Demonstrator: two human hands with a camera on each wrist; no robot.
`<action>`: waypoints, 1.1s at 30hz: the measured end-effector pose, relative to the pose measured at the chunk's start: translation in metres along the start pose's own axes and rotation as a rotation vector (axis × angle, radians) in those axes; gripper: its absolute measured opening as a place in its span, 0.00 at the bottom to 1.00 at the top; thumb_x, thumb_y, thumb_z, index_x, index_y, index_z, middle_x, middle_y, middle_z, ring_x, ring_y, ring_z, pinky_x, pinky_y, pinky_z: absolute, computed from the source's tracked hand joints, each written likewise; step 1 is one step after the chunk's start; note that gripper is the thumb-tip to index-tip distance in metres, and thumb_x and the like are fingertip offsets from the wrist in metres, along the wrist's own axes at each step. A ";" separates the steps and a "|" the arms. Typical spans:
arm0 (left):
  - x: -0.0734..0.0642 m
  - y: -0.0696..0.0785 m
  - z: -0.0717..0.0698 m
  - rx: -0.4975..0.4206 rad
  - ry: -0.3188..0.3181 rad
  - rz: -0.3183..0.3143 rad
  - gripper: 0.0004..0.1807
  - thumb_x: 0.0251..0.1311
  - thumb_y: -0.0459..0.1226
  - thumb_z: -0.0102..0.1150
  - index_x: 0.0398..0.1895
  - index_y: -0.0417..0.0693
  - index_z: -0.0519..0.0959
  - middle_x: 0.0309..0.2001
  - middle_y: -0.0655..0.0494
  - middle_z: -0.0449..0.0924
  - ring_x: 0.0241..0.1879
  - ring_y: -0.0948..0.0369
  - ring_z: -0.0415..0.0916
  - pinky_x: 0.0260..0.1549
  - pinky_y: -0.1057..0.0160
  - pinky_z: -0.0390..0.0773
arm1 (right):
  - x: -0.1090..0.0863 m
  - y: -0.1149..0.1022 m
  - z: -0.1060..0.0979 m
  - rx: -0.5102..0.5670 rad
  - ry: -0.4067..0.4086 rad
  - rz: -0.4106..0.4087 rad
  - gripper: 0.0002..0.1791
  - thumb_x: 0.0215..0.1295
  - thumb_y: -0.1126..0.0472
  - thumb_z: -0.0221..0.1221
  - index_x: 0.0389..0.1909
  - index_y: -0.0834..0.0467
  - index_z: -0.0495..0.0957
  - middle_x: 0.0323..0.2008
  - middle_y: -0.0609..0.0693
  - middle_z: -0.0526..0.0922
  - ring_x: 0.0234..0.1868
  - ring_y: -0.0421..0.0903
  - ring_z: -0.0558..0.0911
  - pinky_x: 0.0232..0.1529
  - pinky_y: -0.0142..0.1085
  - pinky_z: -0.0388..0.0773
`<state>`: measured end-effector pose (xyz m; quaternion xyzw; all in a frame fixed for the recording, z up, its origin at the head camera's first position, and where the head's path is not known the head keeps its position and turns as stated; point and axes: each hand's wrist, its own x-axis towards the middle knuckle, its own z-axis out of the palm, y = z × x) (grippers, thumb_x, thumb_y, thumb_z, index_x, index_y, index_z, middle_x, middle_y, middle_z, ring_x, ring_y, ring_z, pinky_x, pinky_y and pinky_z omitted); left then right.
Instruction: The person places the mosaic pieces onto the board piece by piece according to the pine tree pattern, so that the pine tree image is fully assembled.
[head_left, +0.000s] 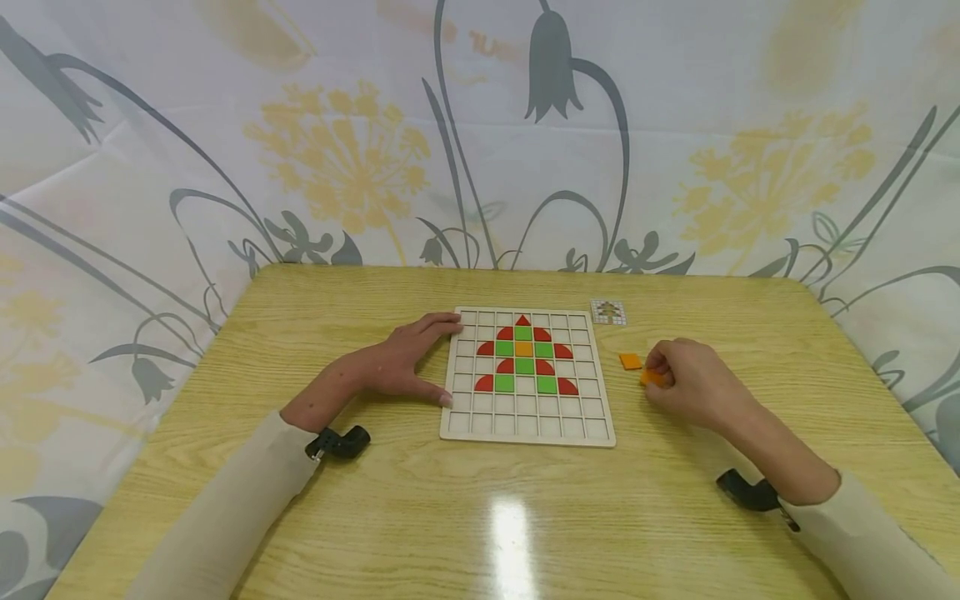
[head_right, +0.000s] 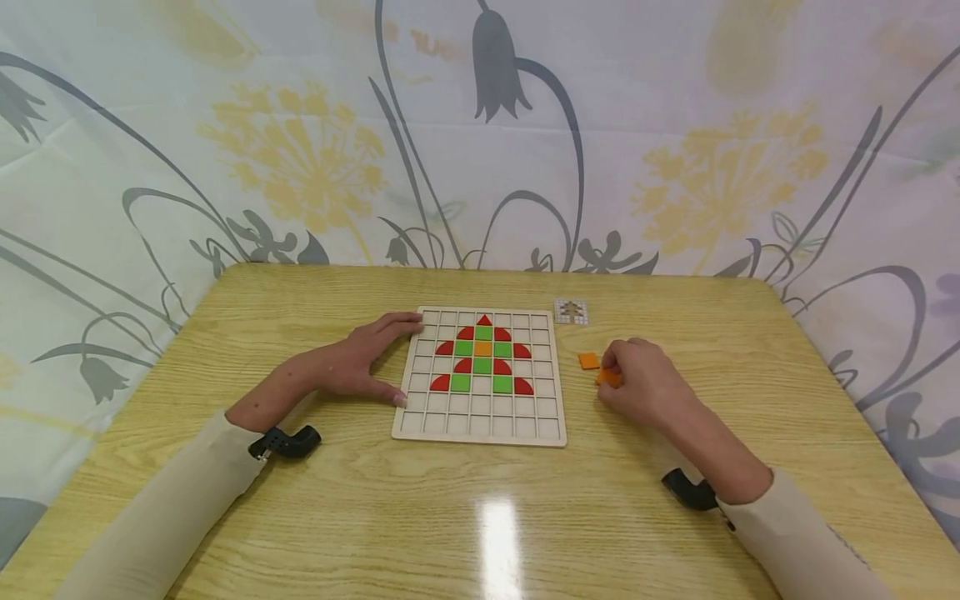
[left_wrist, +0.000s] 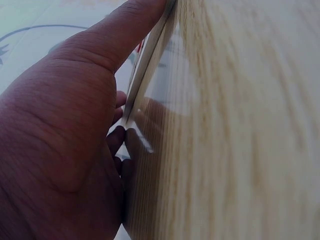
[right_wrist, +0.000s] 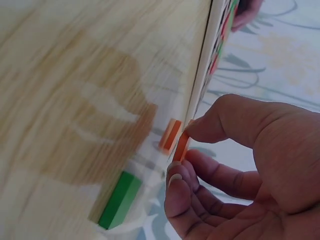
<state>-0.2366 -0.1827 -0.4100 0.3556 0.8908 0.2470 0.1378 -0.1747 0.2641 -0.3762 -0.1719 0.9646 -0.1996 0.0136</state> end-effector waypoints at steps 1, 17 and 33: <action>0.000 0.000 0.000 -0.001 0.000 0.000 0.62 0.56 0.59 0.79 0.86 0.50 0.53 0.86 0.54 0.43 0.83 0.44 0.47 0.76 0.36 0.56 | 0.000 -0.002 0.000 0.000 0.001 -0.002 0.12 0.57 0.68 0.66 0.42 0.68 0.83 0.37 0.58 0.83 0.36 0.50 0.80 0.40 0.47 0.80; -0.001 0.000 0.000 -0.001 0.006 0.008 0.62 0.56 0.59 0.78 0.86 0.50 0.53 0.86 0.53 0.43 0.82 0.44 0.48 0.76 0.36 0.56 | 0.007 -0.036 0.004 0.012 0.011 -0.081 0.10 0.58 0.69 0.67 0.41 0.65 0.83 0.37 0.55 0.82 0.36 0.48 0.79 0.39 0.43 0.79; 0.000 0.000 0.000 0.001 0.001 -0.003 0.62 0.55 0.59 0.79 0.86 0.51 0.53 0.86 0.54 0.42 0.83 0.45 0.47 0.76 0.37 0.55 | 0.018 -0.066 0.013 0.039 -0.027 -0.113 0.10 0.58 0.70 0.68 0.41 0.63 0.82 0.37 0.52 0.81 0.38 0.49 0.78 0.40 0.42 0.79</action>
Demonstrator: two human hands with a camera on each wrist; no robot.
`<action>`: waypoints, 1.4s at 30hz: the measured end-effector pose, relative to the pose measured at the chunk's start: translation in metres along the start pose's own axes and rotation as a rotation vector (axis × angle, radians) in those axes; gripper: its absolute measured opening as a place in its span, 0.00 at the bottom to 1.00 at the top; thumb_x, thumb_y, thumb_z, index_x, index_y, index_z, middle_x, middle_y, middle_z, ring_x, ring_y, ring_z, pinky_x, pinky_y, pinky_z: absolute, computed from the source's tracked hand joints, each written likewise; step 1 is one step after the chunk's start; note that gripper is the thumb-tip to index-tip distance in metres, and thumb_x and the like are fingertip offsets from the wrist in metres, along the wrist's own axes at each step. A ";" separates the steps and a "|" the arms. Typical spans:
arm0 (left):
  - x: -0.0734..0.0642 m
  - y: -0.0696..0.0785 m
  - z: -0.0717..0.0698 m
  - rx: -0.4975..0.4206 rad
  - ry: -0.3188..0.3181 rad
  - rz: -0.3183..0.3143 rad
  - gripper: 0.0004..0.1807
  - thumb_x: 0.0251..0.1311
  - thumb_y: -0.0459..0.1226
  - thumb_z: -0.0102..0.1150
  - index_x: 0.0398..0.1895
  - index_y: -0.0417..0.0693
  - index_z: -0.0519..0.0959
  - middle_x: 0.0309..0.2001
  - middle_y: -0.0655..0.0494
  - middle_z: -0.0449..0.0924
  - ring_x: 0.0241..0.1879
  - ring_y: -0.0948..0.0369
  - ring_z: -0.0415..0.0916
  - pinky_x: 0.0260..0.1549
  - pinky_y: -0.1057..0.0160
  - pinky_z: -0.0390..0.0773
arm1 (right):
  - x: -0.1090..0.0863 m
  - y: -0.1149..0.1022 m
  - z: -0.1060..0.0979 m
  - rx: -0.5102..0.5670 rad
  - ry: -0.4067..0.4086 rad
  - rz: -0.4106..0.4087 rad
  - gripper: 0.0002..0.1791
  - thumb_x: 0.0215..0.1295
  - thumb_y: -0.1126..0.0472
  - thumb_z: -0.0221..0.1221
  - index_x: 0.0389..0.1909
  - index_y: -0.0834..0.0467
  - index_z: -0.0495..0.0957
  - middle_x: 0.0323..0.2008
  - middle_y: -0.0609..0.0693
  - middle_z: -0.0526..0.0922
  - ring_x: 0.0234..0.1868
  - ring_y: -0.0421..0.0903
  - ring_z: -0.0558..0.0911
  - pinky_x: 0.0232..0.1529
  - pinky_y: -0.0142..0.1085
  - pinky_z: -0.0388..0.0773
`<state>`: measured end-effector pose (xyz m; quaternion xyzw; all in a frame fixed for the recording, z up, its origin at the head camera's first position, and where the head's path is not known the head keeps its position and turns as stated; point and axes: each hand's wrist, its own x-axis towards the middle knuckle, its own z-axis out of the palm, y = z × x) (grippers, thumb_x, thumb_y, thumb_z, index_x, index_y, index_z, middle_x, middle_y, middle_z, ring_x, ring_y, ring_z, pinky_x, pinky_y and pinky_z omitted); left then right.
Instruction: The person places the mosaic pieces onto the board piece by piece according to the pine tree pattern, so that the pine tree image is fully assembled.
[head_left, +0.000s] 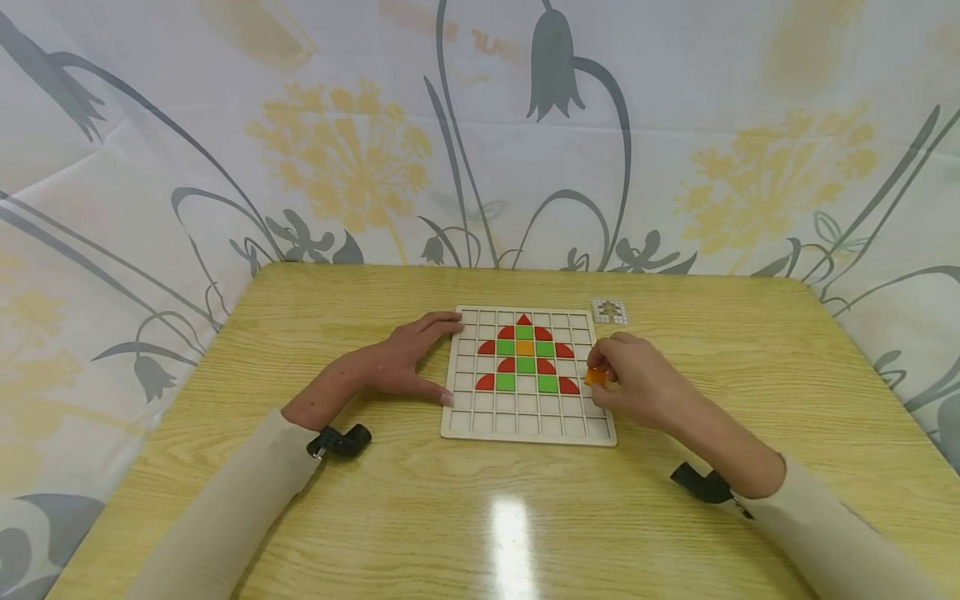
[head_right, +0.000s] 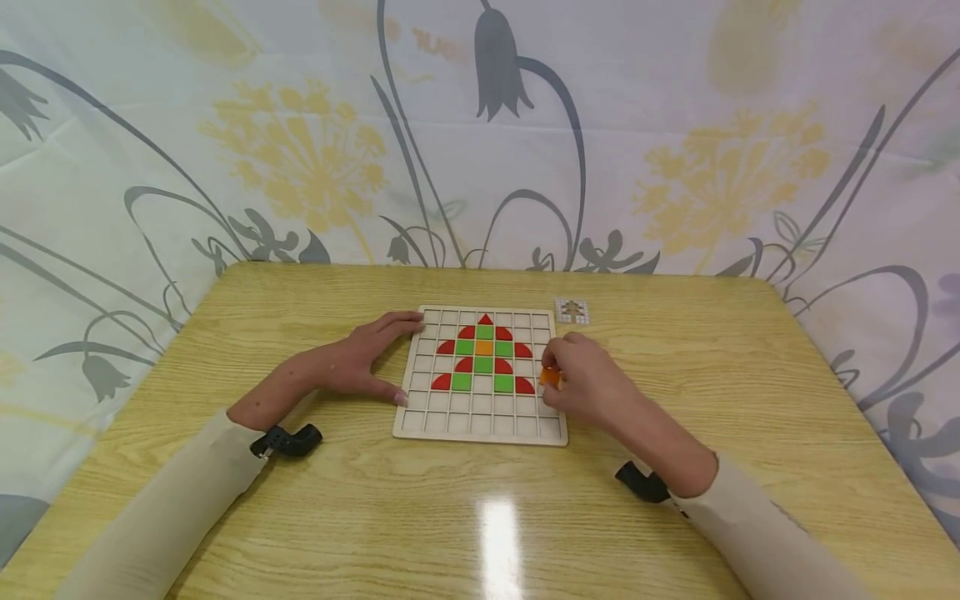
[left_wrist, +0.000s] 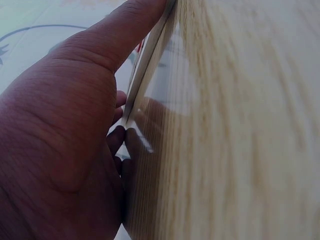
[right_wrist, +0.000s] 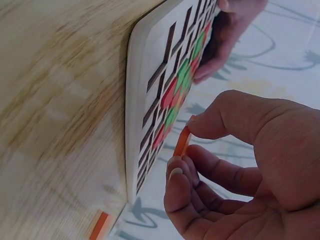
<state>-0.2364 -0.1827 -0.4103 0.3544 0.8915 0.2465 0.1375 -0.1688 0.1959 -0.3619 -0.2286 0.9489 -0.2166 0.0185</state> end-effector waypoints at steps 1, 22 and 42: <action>0.000 0.000 0.000 0.000 0.000 0.001 0.62 0.56 0.59 0.79 0.86 0.51 0.53 0.86 0.54 0.42 0.83 0.45 0.47 0.76 0.37 0.55 | 0.001 -0.001 0.001 -0.002 0.000 -0.004 0.10 0.58 0.69 0.69 0.40 0.63 0.82 0.37 0.52 0.81 0.38 0.49 0.79 0.40 0.42 0.79; 0.000 0.001 -0.001 0.002 -0.001 0.005 0.62 0.55 0.59 0.79 0.86 0.50 0.53 0.86 0.54 0.43 0.83 0.46 0.47 0.76 0.37 0.56 | 0.021 -0.026 0.024 -0.017 -0.035 -0.100 0.11 0.60 0.69 0.70 0.43 0.62 0.82 0.39 0.51 0.80 0.37 0.47 0.76 0.38 0.36 0.78; 0.000 -0.002 0.000 0.017 0.004 0.014 0.62 0.56 0.58 0.79 0.86 0.49 0.52 0.86 0.53 0.43 0.83 0.46 0.46 0.76 0.36 0.54 | 0.041 -0.039 0.042 -0.050 -0.089 -0.183 0.11 0.61 0.68 0.70 0.43 0.62 0.83 0.39 0.50 0.80 0.36 0.45 0.74 0.39 0.37 0.76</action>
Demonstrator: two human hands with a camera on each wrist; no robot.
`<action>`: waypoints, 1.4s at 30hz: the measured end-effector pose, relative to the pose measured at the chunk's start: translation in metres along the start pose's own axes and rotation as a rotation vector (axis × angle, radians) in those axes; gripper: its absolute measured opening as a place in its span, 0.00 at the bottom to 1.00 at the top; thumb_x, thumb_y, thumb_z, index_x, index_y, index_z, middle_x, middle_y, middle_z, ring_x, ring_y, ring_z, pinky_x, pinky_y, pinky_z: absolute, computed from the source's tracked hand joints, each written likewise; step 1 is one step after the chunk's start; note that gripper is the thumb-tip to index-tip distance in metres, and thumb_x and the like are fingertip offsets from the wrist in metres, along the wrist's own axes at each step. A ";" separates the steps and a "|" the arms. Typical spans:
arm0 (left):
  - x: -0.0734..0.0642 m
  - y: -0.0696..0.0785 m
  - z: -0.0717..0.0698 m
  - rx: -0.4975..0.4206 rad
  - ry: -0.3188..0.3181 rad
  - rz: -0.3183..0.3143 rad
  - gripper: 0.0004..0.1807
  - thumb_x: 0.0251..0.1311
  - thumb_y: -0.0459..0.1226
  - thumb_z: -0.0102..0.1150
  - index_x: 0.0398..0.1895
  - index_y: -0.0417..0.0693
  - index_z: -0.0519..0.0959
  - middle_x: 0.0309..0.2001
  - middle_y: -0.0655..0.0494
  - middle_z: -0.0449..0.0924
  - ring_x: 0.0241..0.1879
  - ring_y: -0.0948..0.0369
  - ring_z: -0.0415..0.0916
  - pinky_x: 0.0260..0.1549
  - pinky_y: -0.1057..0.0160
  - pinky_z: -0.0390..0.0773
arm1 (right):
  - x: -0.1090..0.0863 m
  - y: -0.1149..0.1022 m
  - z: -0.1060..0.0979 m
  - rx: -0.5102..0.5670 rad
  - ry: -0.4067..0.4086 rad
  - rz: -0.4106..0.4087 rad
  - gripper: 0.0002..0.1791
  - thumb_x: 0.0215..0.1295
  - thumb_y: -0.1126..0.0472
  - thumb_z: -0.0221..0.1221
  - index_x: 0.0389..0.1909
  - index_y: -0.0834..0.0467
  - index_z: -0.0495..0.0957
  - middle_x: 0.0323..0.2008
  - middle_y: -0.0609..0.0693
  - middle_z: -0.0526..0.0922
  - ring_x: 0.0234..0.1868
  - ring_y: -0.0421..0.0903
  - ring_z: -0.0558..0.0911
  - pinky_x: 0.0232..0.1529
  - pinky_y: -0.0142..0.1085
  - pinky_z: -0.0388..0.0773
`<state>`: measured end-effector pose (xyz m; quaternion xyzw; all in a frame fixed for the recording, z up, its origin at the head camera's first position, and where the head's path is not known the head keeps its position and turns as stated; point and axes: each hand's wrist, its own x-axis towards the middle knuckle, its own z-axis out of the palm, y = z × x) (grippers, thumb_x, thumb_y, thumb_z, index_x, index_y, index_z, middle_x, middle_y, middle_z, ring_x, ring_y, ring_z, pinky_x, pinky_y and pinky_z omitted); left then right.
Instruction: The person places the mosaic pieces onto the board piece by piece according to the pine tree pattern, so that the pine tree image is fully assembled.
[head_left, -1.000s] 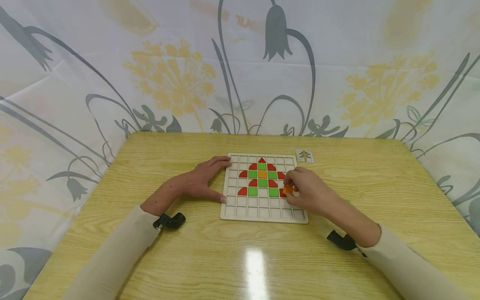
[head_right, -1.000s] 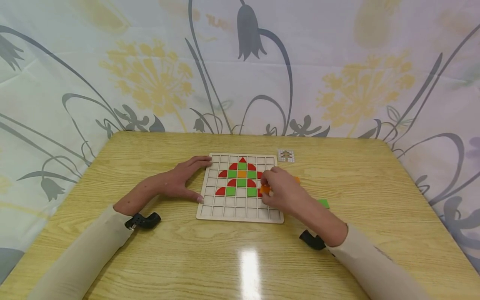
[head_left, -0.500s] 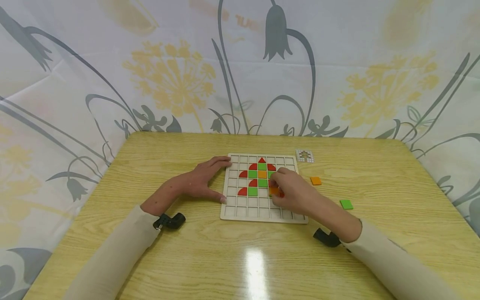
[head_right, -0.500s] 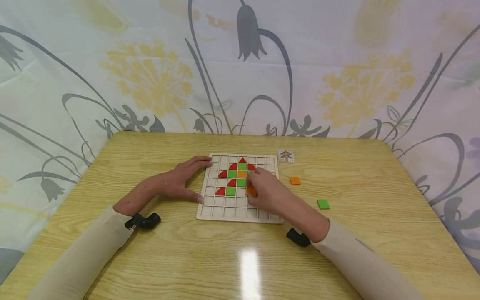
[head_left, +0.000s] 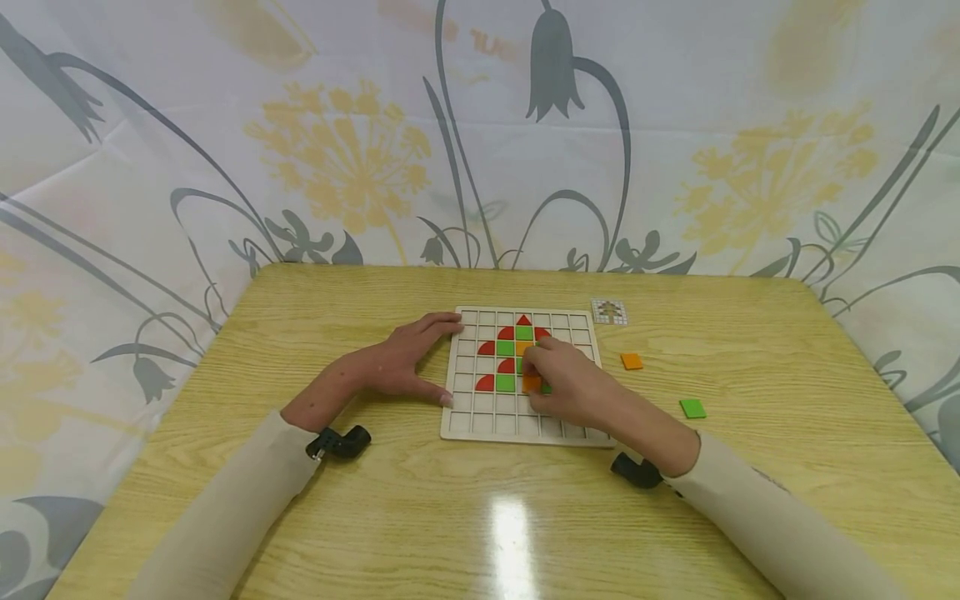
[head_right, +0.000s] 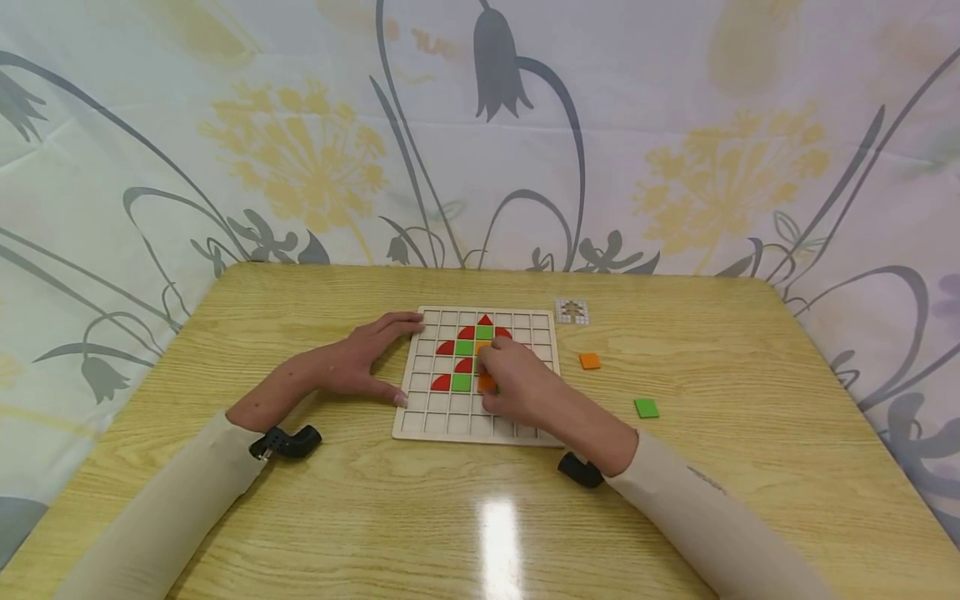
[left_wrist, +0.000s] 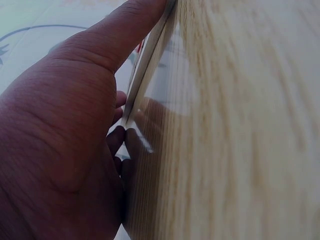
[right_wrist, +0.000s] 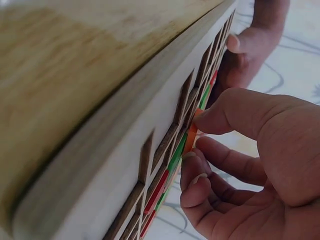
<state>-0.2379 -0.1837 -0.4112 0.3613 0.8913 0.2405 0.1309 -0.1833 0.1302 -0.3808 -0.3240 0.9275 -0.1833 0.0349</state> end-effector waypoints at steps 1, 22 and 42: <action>0.000 0.000 0.000 0.000 0.000 0.001 0.62 0.56 0.58 0.79 0.86 0.49 0.53 0.86 0.53 0.43 0.83 0.46 0.47 0.76 0.36 0.54 | 0.000 0.000 0.000 -0.001 0.000 -0.002 0.11 0.61 0.68 0.70 0.43 0.62 0.82 0.39 0.51 0.80 0.36 0.45 0.74 0.39 0.37 0.76; -0.002 0.003 -0.004 -0.001 0.009 0.006 0.62 0.56 0.57 0.79 0.86 0.47 0.53 0.86 0.51 0.44 0.83 0.44 0.47 0.76 0.35 0.54 | 0.007 -0.002 0.002 0.006 0.018 -0.027 0.12 0.59 0.70 0.69 0.43 0.60 0.82 0.40 0.50 0.81 0.38 0.45 0.75 0.44 0.39 0.78; -0.002 0.005 -0.002 -0.015 -0.001 0.006 0.62 0.56 0.59 0.79 0.86 0.48 0.53 0.86 0.51 0.43 0.83 0.45 0.47 0.76 0.36 0.54 | -0.030 0.017 -0.004 0.017 0.108 0.043 0.10 0.61 0.69 0.68 0.44 0.61 0.84 0.40 0.51 0.81 0.38 0.46 0.76 0.42 0.41 0.79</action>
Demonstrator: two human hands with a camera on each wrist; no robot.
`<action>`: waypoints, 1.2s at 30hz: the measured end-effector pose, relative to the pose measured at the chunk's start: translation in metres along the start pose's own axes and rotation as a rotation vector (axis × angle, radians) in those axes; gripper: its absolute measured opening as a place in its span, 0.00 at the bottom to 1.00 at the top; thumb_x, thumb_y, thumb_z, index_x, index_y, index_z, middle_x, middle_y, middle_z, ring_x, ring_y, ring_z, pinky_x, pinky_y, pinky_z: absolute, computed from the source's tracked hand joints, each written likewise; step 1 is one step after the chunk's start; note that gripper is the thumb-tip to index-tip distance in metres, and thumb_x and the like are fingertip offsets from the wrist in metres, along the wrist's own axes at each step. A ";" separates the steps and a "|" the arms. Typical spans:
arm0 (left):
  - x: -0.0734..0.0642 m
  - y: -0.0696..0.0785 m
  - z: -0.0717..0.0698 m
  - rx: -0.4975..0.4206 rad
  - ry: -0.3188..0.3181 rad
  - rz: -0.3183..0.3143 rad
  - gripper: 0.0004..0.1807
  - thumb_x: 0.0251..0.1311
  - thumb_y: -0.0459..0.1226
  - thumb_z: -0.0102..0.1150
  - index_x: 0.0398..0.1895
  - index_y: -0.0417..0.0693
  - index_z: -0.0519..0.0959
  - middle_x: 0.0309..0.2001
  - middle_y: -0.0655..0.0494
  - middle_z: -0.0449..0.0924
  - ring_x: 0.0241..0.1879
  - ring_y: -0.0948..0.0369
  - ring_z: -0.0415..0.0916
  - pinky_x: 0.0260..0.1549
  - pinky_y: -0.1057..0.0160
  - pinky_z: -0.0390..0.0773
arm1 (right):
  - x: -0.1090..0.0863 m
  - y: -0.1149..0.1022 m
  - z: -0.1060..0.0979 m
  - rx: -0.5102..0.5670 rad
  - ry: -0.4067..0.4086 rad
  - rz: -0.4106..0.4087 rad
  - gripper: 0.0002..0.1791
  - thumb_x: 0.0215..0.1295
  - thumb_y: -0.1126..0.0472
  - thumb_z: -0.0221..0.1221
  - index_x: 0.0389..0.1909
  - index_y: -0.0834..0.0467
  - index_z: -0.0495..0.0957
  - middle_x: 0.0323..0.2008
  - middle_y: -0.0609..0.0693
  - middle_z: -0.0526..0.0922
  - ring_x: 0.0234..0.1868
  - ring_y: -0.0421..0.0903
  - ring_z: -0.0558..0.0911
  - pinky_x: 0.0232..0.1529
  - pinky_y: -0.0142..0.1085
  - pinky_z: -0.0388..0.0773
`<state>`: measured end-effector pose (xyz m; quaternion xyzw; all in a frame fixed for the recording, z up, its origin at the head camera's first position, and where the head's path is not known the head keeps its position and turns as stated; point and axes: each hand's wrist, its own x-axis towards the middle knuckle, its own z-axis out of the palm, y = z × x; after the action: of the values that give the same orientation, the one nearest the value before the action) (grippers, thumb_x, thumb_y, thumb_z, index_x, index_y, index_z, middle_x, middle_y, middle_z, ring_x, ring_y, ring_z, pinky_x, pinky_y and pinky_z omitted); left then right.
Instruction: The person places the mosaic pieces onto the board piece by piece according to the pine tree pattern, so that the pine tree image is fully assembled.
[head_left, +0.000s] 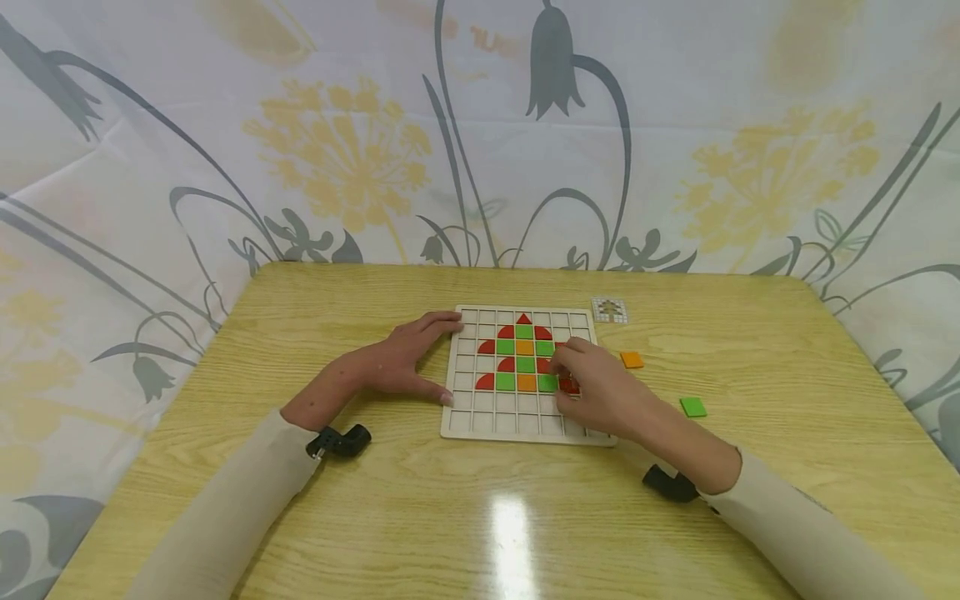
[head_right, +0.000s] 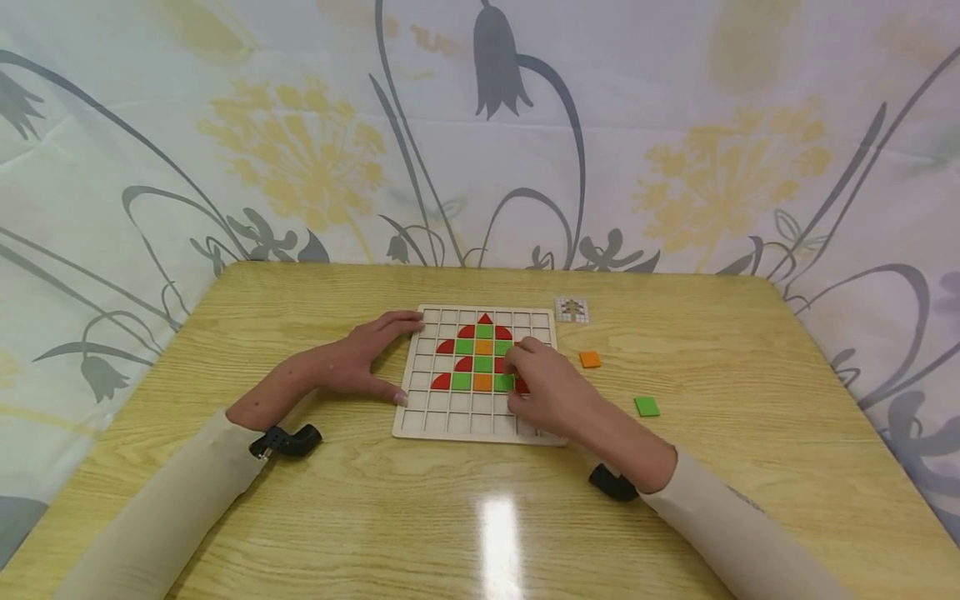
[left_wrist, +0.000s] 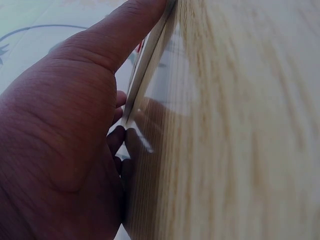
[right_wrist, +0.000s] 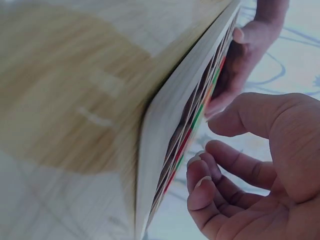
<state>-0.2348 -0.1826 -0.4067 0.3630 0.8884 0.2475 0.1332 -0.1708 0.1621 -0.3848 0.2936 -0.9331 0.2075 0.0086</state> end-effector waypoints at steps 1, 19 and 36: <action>0.000 0.000 0.000 0.001 -0.002 -0.003 0.62 0.56 0.59 0.79 0.86 0.49 0.53 0.86 0.51 0.43 0.83 0.45 0.47 0.76 0.36 0.55 | -0.003 0.002 -0.002 0.003 0.001 0.014 0.10 0.61 0.69 0.68 0.44 0.61 0.84 0.40 0.51 0.80 0.38 0.46 0.76 0.41 0.41 0.79; -0.001 -0.003 0.002 0.008 0.002 -0.009 0.62 0.57 0.58 0.79 0.86 0.47 0.53 0.86 0.50 0.43 0.83 0.44 0.46 0.76 0.35 0.53 | -0.045 0.039 -0.026 -0.047 0.091 0.109 0.09 0.59 0.69 0.66 0.41 0.62 0.82 0.36 0.51 0.79 0.34 0.45 0.75 0.36 0.41 0.76; 0.001 -0.002 0.002 0.014 -0.003 -0.004 0.62 0.56 0.59 0.78 0.86 0.49 0.52 0.86 0.52 0.43 0.83 0.45 0.46 0.76 0.35 0.55 | -0.077 0.070 -0.047 -0.054 0.060 0.237 0.12 0.60 0.66 0.67 0.45 0.65 0.83 0.38 0.55 0.81 0.35 0.46 0.75 0.36 0.43 0.75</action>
<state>-0.2360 -0.1830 -0.4094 0.3627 0.8906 0.2404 0.1322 -0.1502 0.2747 -0.3792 0.1748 -0.9658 0.1904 0.0197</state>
